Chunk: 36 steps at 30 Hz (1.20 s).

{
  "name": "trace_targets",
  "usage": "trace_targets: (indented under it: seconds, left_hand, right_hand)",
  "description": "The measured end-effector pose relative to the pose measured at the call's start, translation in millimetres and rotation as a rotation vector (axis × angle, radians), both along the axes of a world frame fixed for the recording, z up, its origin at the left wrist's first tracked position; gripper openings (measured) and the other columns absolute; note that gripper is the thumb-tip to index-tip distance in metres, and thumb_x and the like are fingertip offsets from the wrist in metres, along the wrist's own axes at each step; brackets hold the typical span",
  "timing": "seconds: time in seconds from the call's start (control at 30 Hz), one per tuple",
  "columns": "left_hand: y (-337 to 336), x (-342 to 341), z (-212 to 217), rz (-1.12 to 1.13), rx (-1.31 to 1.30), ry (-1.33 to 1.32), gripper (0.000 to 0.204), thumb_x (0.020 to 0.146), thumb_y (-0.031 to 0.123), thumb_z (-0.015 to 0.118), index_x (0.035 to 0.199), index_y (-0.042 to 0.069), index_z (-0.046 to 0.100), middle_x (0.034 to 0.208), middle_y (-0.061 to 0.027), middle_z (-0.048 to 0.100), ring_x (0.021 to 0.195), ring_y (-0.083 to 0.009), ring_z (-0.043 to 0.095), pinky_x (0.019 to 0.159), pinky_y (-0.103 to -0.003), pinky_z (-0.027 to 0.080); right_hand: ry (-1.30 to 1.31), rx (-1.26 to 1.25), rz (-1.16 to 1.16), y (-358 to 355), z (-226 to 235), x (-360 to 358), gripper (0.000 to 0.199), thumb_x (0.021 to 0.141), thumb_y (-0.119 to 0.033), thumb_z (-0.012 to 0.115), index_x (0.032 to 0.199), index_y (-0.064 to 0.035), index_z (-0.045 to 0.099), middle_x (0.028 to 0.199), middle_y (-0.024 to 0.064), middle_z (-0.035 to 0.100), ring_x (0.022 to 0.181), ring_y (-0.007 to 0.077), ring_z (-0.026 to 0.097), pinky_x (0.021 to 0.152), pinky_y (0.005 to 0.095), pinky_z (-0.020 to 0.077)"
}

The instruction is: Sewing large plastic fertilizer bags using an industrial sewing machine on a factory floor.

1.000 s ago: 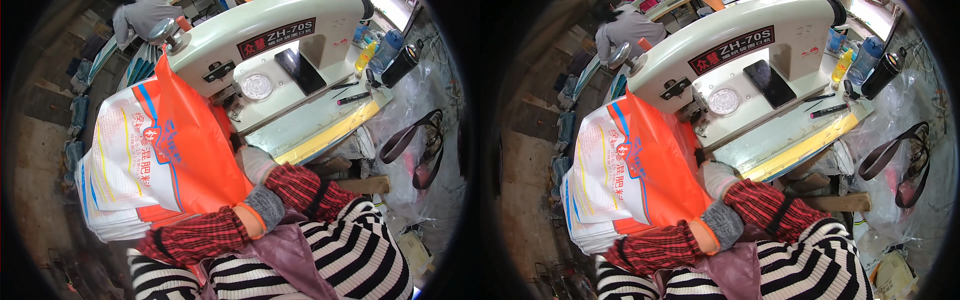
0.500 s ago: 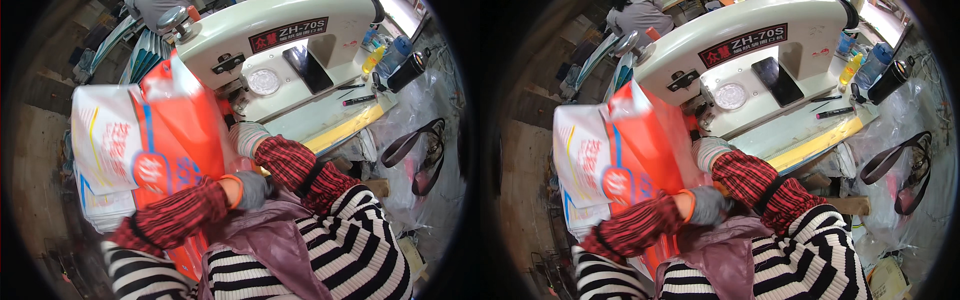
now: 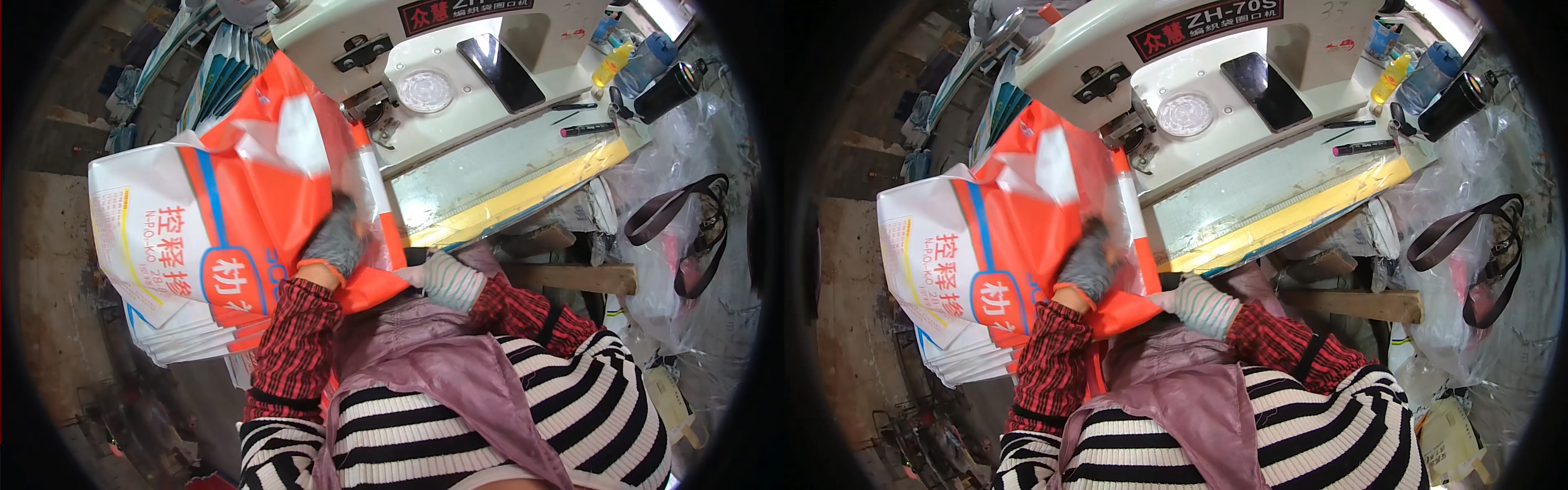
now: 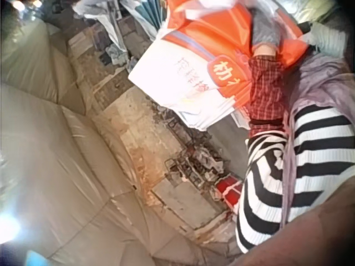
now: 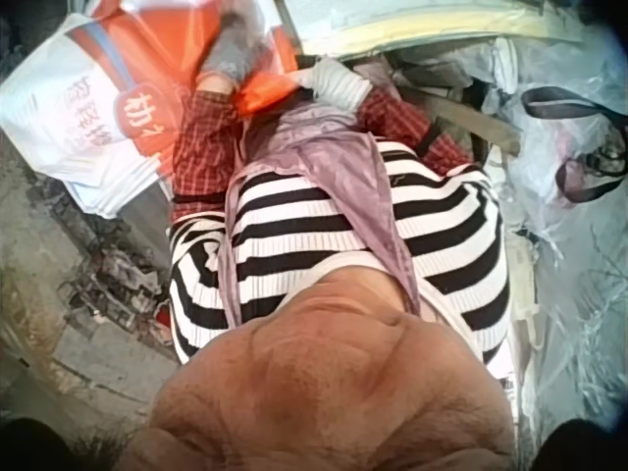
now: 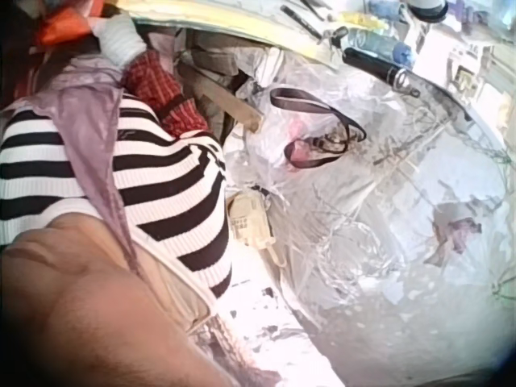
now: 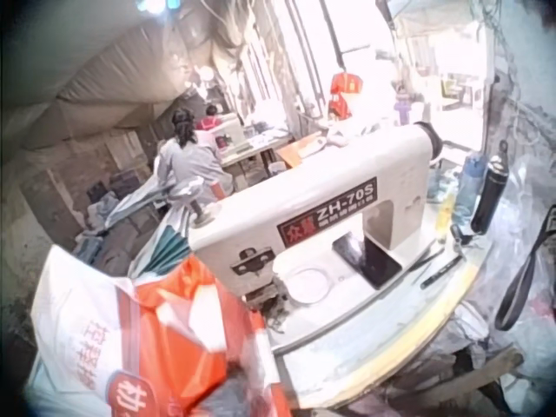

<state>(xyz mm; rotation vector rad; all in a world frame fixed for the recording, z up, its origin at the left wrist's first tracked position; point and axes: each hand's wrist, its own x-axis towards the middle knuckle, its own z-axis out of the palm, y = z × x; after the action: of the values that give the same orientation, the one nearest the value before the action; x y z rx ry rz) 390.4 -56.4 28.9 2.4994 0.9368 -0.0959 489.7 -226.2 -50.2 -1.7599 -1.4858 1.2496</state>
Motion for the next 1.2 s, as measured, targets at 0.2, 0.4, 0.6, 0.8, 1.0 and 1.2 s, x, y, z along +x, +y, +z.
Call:
trace_targets:
  seconds: [0.2,0.4,0.6,0.8,1.0,1.2]
  left_hand:
    - [-16.4,-32.6,-21.2,0.019,-0.198,0.393,0.066,0.080,0.032,0.054,0.132,-0.003,0.032,0.136,-0.0286,0.027,0.132,-0.0386,0.021,0.106,-0.046,0.024]
    - [-31.4,1.3,-11.7,-0.083,-0.157,-0.246,0.021,0.083,0.015,0.059,0.093,-0.002,0.050,0.090,-0.0146,0.056,0.082,-0.0284,0.057,0.078,-0.037,0.045]
    - [-51.4,5.6,-13.0,0.147,-0.232,-0.279,0.022,0.083,0.017,0.058,0.096,0.000,0.054,0.093,-0.0151,0.057,0.087,-0.0274,0.057,0.079,-0.035,0.045]
    - [-47.8,1.5,-16.8,0.174,-0.304,-0.333,0.037,0.083,0.024,0.055,0.109,-0.001,0.046,0.099,-0.0192,0.057,0.092,-0.0336,0.056,0.080,-0.040,0.044]
    - [-59.8,11.1,1.5,-0.191,-0.026,-0.238,0.026,0.079,0.021,0.059,0.092,-0.001,0.055,0.089,-0.0191,0.057,0.084,-0.0354,0.056,0.075,-0.041,0.045]
    - [-95.4,25.4,61.8,-0.557,0.210,0.156,0.060,0.075,0.059,0.052,0.095,0.004,0.061,0.096,-0.0200,0.059,0.090,-0.0342,0.056,0.083,-0.048,0.036]
  right_hand:
    - [0.315,-0.184,-0.409,-9.7,-38.2,4.8,0.108,0.061,-0.057,0.074,0.120,0.0226,0.032,0.113,0.0271,0.052,0.108,0.0284,0.051,0.092,0.0305,0.0407]
    - [0.403,-0.137,-0.457,-13.2,13.1,11.2,0.112,0.056,-0.055,0.078,0.120,0.0238,0.030,0.116,0.0284,0.049,0.109,0.0292,0.050,0.093,0.0306,0.0392]
    - [0.907,0.189,-0.627,-0.1,-21.7,16.2,0.059,0.069,-0.027,0.076,0.116,-0.0011,0.054,0.102,0.0060,0.062,0.092,0.0163,0.058,0.084,0.0287,0.0441]
    - [1.173,0.009,-0.691,17.8,30.4,41.7,0.040,0.080,-0.022,0.067,0.115,-0.0046,0.057,0.100,0.0049,0.063,0.090,0.0135,0.058,0.079,0.0261,0.0458]
    - [0.873,-0.119,-0.659,34.6,18.5,51.3,0.042,0.075,-0.036,0.070,0.105,-0.0075,0.063,0.088,0.0060,0.063,0.081,0.0127,0.057,0.070,0.0279,0.0470]
    - [0.901,-0.202,-0.632,29.2,17.7,54.5,0.040,0.074,-0.037,0.068,0.092,-0.0013,0.065,0.083,0.0089,0.061,0.075,0.0156,0.055,0.063,0.0290,0.0466]
